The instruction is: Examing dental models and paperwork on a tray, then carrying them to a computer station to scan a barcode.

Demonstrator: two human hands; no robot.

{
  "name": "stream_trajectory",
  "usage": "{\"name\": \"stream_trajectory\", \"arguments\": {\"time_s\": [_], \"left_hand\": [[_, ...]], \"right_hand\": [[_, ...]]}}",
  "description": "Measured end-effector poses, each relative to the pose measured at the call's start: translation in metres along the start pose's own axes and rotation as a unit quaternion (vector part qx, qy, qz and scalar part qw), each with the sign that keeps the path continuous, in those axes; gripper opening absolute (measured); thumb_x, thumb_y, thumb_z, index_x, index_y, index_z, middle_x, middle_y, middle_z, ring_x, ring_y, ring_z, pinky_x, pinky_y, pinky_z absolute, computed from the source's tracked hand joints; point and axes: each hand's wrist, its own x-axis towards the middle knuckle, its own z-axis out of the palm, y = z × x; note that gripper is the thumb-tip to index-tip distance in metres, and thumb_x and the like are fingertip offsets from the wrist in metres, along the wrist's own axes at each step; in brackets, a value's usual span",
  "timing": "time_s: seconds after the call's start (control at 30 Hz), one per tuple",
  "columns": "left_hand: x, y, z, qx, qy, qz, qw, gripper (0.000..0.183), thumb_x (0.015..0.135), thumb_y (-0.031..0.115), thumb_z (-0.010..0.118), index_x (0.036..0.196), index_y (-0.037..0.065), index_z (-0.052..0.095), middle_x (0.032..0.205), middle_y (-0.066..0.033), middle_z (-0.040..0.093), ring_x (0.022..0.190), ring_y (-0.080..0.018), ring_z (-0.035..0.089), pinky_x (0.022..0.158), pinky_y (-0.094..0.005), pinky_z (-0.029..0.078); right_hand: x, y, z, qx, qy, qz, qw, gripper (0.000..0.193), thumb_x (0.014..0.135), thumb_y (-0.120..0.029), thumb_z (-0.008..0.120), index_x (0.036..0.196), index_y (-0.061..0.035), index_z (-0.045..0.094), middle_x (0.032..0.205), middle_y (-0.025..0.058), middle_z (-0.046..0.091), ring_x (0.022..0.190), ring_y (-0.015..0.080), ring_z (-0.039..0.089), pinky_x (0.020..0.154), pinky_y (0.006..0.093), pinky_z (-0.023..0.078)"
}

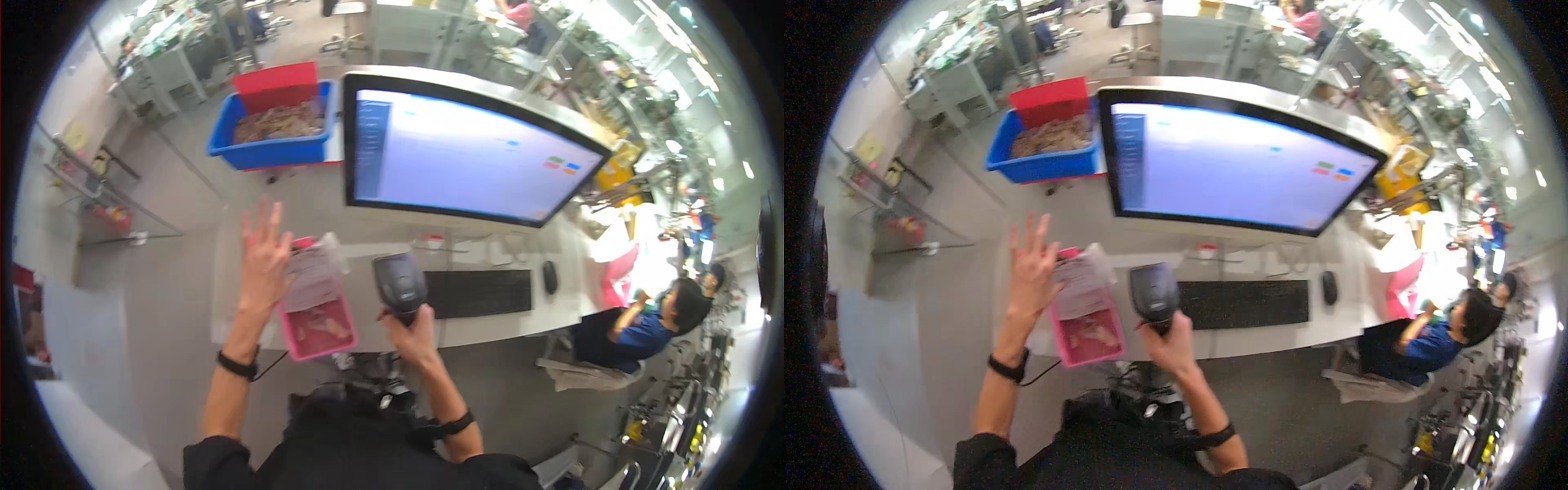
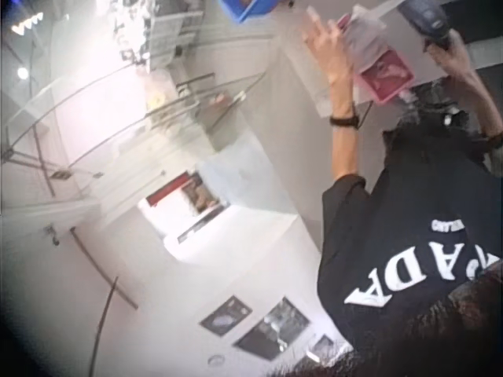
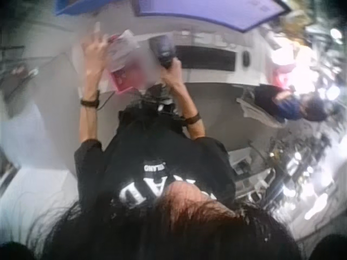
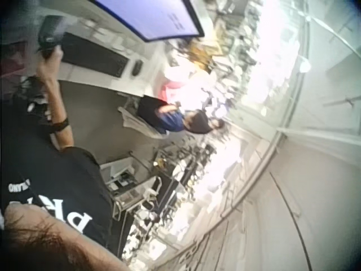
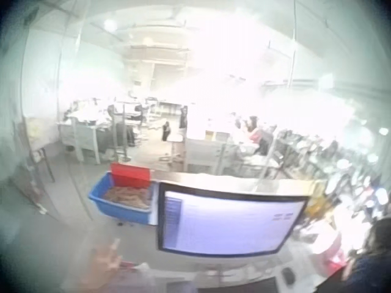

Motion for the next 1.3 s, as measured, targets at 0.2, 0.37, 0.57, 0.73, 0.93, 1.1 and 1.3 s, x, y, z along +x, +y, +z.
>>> {"name": "stream_trajectory", "arguments": {"time_s": [0.2,0.37,0.57,0.73,0.93,1.1,1.3], "left_hand": [[-0.026,0.006,0.02,0.048,0.113,0.07,0.99,0.028,0.08,0.035,0.08,0.081,0.01,0.067,0.166,-0.0117,0.039,0.159,-0.0348,0.023,0.126,-0.062,0.011],[-0.047,0.019,0.017,0.081,0.18,0.033,0.98,0.021,0.084,0.023,0.073,0.069,0.012,0.063,0.159,-0.0063,0.051,0.156,-0.0323,0.032,0.123,-0.0662,0.016],[-0.06,0.027,0.021,0.098,0.195,0.019,0.976,0.021,0.085,0.015,0.069,0.065,0.015,0.062,0.153,0.0002,0.058,0.149,-0.0275,0.043,0.123,-0.0706,0.014],[-0.074,0.028,0.037,0.107,0.214,0.032,0.971,0.018,0.085,0.017,0.068,0.068,0.017,0.063,0.149,0.0014,0.06,0.147,-0.0275,0.044,0.123,-0.0711,0.012],[-0.071,0.031,0.037,0.104,0.205,0.025,0.973,0.014,0.085,0.015,0.068,0.071,0.016,0.066,0.147,-0.0002,0.061,0.146,-0.0278,0.045,0.123,-0.0706,0.013],[-0.058,0.034,0.033,0.114,0.201,0.032,0.972,0.02,0.088,0.02,0.068,0.069,0.014,0.062,0.147,-0.0013,0.061,0.147,-0.0289,0.043,0.125,-0.0683,0.012],[-0.017,0.028,-0.001,0.087,0.042,0.01,0.995,0.042,0.073,0.039,0.086,0.101,0.012,0.072,0.153,-0.0121,0.05,0.153,-0.0334,0.033,0.126,-0.0674,0.009]], "right_hand": [[0.015,-0.007,0.01,-0.012,-0.053,0.008,0.998,0.007,0.086,0.0,0.06,0.087,0.0004,0.067,0.068,0.0007,0.062,0.055,0.0072,0.055,0.05,0.0261,0.043],[0.022,-0.004,0.022,-0.037,-0.122,0.078,0.989,0.009,0.086,0.002,0.058,0.094,0.0036,0.062,0.072,0.0062,0.066,0.05,0.0121,0.059,0.045,0.0289,0.046],[0.02,-0.018,0.023,0.025,-0.172,0.106,0.979,0.014,0.086,0.005,0.056,0.099,0.0049,0.059,0.072,0.0082,0.065,0.048,0.0126,0.058,0.043,0.0289,0.045],[0.023,-0.023,0.021,-0.002,-0.164,0.152,0.975,0.013,0.085,-0.008,0.065,0.091,0.0029,0.066,0.072,0.0089,0.068,0.07,0.0129,0.063,0.066,0.0342,0.052],[0.027,-0.022,0.02,0.048,-0.184,0.152,0.97,0.014,0.086,0.005,0.058,0.1,0.0053,0.058,0.072,0.0086,0.065,0.048,0.0129,0.056,0.043,0.029,0.044],[0.03,-0.024,0.014,0.062,-0.184,0.155,0.969,0.013,0.087,0.004,0.059,0.1,0.0045,0.059,0.072,0.0076,0.064,0.048,0.0124,0.057,0.044,0.0286,0.044],[0.029,-0.021,-0.002,0.046,-0.109,0.081,0.99,0.021,0.096,-0.014,0.067,0.112,-0.0014,0.061,0.077,0.0034,0.064,0.061,0.0098,0.058,0.051,0.028,0.046]]}}
